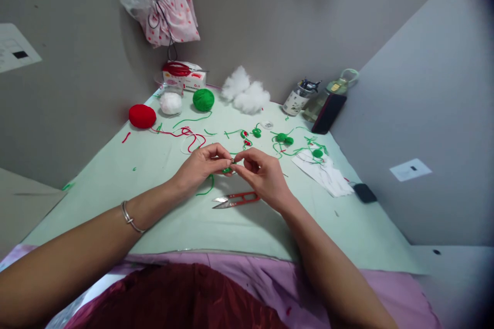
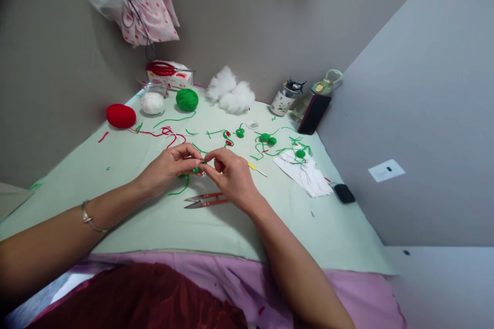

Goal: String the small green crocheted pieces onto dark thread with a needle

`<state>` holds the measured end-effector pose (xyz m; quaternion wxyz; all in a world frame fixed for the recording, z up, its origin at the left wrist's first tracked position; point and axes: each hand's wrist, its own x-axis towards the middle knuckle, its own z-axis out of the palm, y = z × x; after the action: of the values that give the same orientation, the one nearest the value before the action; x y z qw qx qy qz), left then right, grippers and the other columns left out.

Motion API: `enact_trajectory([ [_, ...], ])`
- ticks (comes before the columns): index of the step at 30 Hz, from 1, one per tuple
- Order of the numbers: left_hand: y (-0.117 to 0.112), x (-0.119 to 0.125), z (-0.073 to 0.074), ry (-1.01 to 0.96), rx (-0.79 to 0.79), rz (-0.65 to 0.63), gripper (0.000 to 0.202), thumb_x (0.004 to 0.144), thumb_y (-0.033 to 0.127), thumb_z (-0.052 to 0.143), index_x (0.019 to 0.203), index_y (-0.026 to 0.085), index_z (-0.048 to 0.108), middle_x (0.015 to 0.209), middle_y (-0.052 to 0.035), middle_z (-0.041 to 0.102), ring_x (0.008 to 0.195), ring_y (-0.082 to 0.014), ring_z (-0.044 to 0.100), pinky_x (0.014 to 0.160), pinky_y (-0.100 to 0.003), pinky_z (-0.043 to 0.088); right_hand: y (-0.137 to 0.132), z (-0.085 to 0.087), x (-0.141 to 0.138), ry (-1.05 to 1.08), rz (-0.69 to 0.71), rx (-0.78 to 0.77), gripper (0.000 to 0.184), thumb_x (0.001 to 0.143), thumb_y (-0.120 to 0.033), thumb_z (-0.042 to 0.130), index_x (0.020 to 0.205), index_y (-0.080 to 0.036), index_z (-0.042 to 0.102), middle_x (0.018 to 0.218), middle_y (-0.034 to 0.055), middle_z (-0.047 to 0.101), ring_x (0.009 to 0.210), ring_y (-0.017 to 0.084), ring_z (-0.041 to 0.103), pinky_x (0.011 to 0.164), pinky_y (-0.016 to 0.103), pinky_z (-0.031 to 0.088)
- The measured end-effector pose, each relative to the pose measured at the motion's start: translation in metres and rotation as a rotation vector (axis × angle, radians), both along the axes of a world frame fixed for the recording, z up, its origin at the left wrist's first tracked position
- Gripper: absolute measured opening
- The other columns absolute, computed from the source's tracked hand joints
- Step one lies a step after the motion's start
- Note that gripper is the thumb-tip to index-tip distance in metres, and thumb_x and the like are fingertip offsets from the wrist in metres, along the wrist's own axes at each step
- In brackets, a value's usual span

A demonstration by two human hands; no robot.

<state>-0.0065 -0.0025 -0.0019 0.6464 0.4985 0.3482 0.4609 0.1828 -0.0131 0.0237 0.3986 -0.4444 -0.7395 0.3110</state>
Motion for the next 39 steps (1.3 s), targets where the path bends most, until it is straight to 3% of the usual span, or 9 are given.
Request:
enact_trajectory([
  [2, 0.0, -0.001, 0.0, 0.012, -0.007, -0.014, 0.018, 0.076, 0.028, 0.081, 0.079, 0.017, 0.066, 0.077, 0.0021, 0.066, 0.072, -0.0132, 0.068, 0.076, -0.028, 0.053, -0.001, -0.001, -0.002, -0.041, -0.023, 0.045, 0.009, 0.087, -0.025, 0.066, 0.085, -0.017, 0.071, 0.065, -0.0031, 0.049, 0.059, 0.009, 0.039, 0.057, 0.026, 0.031],
  [9, 0.001, 0.0, 0.004, -0.026, -0.073, 0.009, 0.018, 0.073, 0.027, 0.083, 0.076, 0.017, 0.068, 0.076, 0.0023, 0.062, 0.071, -0.0123, 0.063, 0.075, -0.031, 0.056, 0.007, 0.003, 0.006, 0.126, -0.123, -0.123, 0.02, 0.088, -0.034, 0.067, 0.08, -0.016, 0.069, 0.059, -0.0036, 0.047, 0.054, 0.009, 0.037, 0.051, 0.026, 0.028],
  [13, 0.0, 0.0, 0.004, -0.032, -0.076, 0.036, 0.02, 0.072, 0.027, 0.082, 0.074, 0.016, 0.066, 0.076, 0.0023, 0.06, 0.073, -0.0123, 0.062, 0.076, -0.031, 0.057, 0.003, 0.004, 0.004, 0.081, -0.068, 0.063, 0.013, 0.089, -0.029, 0.07, 0.081, -0.018, 0.07, 0.063, -0.0031, 0.051, 0.056, 0.01, 0.04, 0.054, 0.026, 0.032],
  [17, 0.0, 0.0, 0.002, -0.004, -0.052, 0.035, 0.019, 0.074, 0.028, 0.081, 0.077, 0.017, 0.066, 0.078, 0.0019, 0.065, 0.073, -0.0139, 0.067, 0.078, -0.031, 0.056, 0.0, -0.003, -0.001, -0.121, 0.016, 0.298, 0.004, 0.091, -0.021, 0.069, 0.091, -0.02, 0.073, 0.068, -0.0024, 0.05, 0.061, 0.01, 0.044, 0.059, 0.025, 0.036],
  [20, 0.0, 0.001, 0.001, 0.021, -0.032, 0.031, 0.019, 0.073, 0.027, 0.081, 0.078, 0.017, 0.065, 0.076, 0.0018, 0.066, 0.07, -0.0142, 0.069, 0.076, -0.03, 0.054, 0.0, -0.008, -0.003, -0.226, 0.002, 0.345, 0.009, 0.093, -0.017, 0.063, 0.09, -0.019, 0.071, 0.071, -0.0011, 0.053, 0.06, 0.01, 0.045, 0.06, 0.025, 0.036],
  [23, 0.0, 0.002, 0.002, 0.028, -0.028, 0.026, 0.02, 0.072, 0.027, 0.081, 0.076, 0.016, 0.065, 0.073, 0.0018, 0.066, 0.067, -0.0137, 0.067, 0.074, -0.03, 0.054, 0.0, -0.007, -0.003, -0.185, -0.003, 0.257, 0.01, 0.092, -0.017, 0.062, 0.085, -0.019, 0.069, 0.071, -0.0011, 0.053, 0.061, 0.01, 0.044, 0.06, 0.025, 0.036],
  [29, 0.002, 0.0, 0.004, -0.03, -0.086, 0.054, 0.02, 0.072, 0.028, 0.082, 0.075, 0.016, 0.066, 0.075, 0.0018, 0.063, 0.071, -0.0127, 0.064, 0.077, -0.031, 0.056, 0.004, 0.005, 0.003, 0.162, -0.015, -0.174, 0.019, 0.089, -0.035, 0.066, 0.084, -0.017, 0.068, 0.065, -0.003, 0.048, 0.06, 0.01, 0.04, 0.055, 0.026, 0.031],
  [33, 0.001, 0.0, 0.007, -0.07, -0.105, 0.049, 0.023, 0.069, 0.028, 0.085, 0.074, 0.016, 0.066, 0.075, 0.0022, 0.061, 0.071, -0.0124, 0.062, 0.074, -0.03, 0.055, 0.006, 0.002, 0.002, 0.112, 0.041, -0.25, 0.023, 0.085, -0.037, 0.07, 0.096, -0.017, 0.072, 0.06, -0.0063, 0.038, 0.057, 0.01, 0.033, 0.054, 0.026, 0.027],
  [39, 0.0, 0.001, 0.01, -0.098, -0.129, 0.026, 0.023, 0.069, 0.026, 0.084, 0.077, 0.016, 0.065, 0.074, 0.0017, 0.063, 0.069, -0.0125, 0.062, 0.074, -0.03, 0.055, 0.007, -0.002, -0.001, 0.089, 0.027, -0.306, 0.02, 0.083, -0.036, 0.065, 0.08, -0.016, 0.067, 0.064, -0.0033, 0.048, 0.06, 0.01, 0.037, 0.056, 0.026, 0.028],
])
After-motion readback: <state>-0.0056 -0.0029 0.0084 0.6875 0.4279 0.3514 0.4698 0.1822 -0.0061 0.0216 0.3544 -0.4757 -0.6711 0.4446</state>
